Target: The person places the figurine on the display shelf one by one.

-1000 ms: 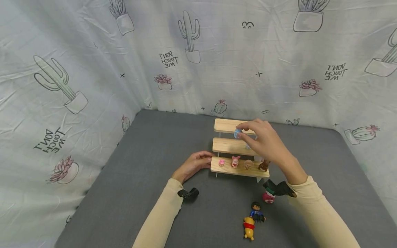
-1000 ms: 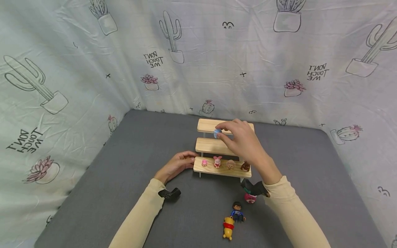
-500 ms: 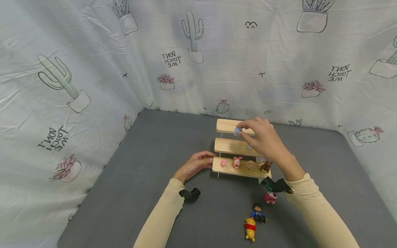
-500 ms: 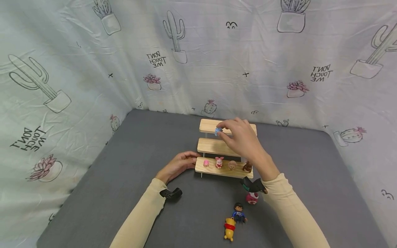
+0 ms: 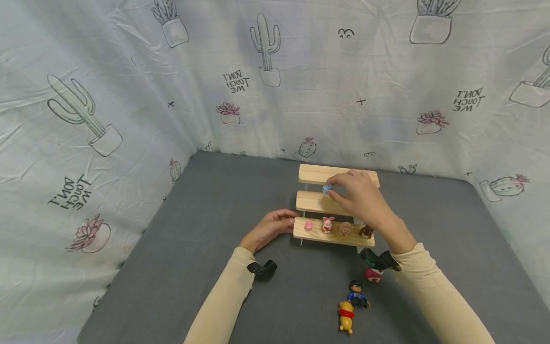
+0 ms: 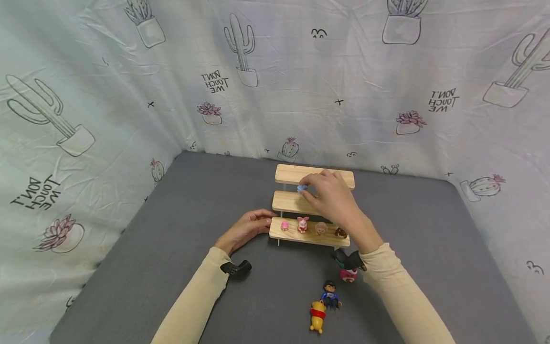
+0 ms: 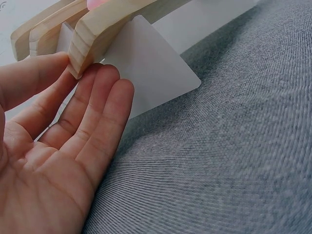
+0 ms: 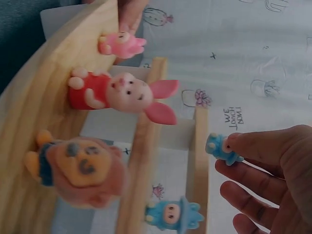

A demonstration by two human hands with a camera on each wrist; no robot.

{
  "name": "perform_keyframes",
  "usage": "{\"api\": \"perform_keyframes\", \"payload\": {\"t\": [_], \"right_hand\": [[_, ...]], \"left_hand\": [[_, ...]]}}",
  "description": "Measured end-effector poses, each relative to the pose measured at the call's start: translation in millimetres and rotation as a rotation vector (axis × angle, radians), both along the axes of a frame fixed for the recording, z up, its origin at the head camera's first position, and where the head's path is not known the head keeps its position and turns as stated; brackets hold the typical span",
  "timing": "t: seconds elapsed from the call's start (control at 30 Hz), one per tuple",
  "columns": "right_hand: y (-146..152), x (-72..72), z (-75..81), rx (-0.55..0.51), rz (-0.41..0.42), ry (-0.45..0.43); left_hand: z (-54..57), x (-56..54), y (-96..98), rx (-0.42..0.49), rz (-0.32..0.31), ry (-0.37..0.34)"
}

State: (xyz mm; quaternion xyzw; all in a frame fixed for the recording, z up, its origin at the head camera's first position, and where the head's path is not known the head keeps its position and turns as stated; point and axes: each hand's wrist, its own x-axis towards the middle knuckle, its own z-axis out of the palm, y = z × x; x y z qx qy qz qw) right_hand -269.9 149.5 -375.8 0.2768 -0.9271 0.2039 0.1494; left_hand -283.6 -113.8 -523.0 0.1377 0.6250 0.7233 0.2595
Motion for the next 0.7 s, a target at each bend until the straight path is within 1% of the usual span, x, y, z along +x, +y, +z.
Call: {"api": "perform_keyframes", "payload": {"t": [0.2,0.37,0.7], "right_hand": [[-2.6,2.1,-7.6,0.042,-0.006,-0.007],[-6.0,1.9,-13.1,0.056,-0.015,-0.001],[-6.4,3.3,-16.7,0.054,-0.039,-0.039]], "left_hand": [[-0.1,-0.9,-0.2,0.011,-0.007,0.0],[0.1,-0.8,-1.5,0.021,-0.007,0.005],[-1.0,-2.0,-2.7,0.036,-0.016,0.008]]}}
